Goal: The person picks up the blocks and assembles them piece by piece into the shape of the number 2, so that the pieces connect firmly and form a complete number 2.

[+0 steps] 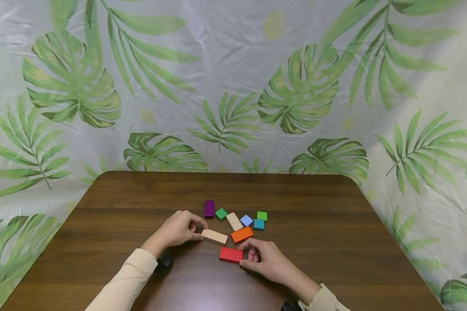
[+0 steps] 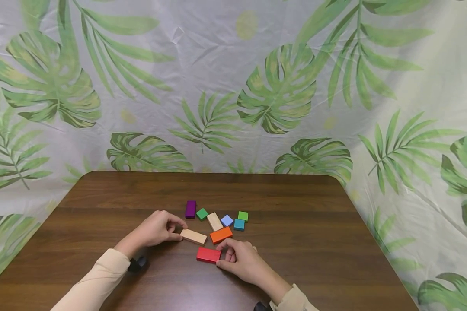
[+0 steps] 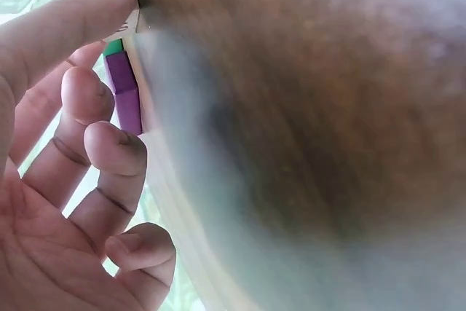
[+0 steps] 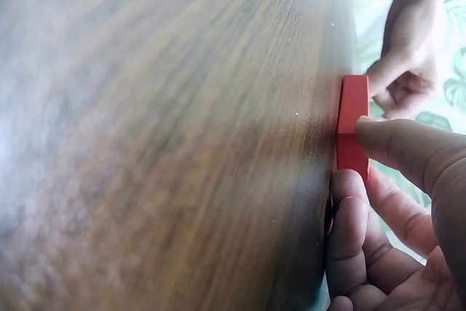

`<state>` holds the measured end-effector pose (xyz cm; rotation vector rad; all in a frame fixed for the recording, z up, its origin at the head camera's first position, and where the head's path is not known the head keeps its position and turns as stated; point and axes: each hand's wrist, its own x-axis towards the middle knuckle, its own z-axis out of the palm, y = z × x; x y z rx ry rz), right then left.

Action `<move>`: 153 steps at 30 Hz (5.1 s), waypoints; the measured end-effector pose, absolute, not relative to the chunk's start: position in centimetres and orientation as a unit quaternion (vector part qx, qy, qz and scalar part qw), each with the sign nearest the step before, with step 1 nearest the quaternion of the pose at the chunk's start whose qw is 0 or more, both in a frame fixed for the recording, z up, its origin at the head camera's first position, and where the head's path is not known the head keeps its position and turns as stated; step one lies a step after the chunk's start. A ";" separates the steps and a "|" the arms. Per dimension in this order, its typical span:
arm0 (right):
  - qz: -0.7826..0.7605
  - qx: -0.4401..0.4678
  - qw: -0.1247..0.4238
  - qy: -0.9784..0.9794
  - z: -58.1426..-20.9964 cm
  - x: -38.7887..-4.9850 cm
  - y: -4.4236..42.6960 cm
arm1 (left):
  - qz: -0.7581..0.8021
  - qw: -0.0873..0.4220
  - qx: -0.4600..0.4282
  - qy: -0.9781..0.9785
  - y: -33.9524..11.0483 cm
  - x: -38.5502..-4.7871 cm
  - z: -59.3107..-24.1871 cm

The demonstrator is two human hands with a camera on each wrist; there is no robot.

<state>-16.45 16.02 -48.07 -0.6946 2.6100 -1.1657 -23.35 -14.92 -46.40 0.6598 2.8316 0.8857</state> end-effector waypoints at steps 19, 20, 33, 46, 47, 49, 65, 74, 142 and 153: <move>-0.396 -0.230 0.110 0.882 -48.1 -16.5 16.1 | 0.336 0.040 0.183 0.923 -16.3 -21.3 -47.1; -0.396 -0.230 0.111 0.882 -48.0 -16.5 16.1 | 0.338 0.040 0.181 0.923 -16.3 -21.3 -47.1; -0.396 -0.239 0.103 0.881 -48.0 -16.6 16.5 | 0.363 0.048 0.163 0.916 -16.7 -20.3 -47.2; -0.392 -0.241 0.106 0.881 -48.0 -16.6 16.4 | 0.375 0.045 0.163 0.911 -16.9 -19.8 -47.4; -0.393 -0.241 0.106 0.881 -48.0 -16.6 16.4 | 0.376 0.044 0.163 0.911 -16.9 -19.8 -47.4; -0.392 -0.241 0.106 0.881 -48.0 -16.6 16.4 | 0.379 0.044 0.162 0.910 -16.9 -19.8 -47.4; -0.393 -0.240 0.109 0.881 -48.0 -16.6 16.5 | 0.401 0.045 0.160 0.901 -17.1 -19.4 -47.6; -0.396 -0.238 0.113 0.880 -47.9 -16.6 16.6 | 0.400 0.043 0.161 0.901 -17.2 -19.2 -47.7; -0.384 -0.243 0.118 0.883 -47.6 -17.3 17.2 | 0.421 0.060 0.171 0.889 -16.0 -16.6 -47.6; -0.383 -0.246 0.125 0.882 -47.6 -17.4 17.3 | 0.426 0.063 0.169 0.887 -15.9 -16.5 -47.7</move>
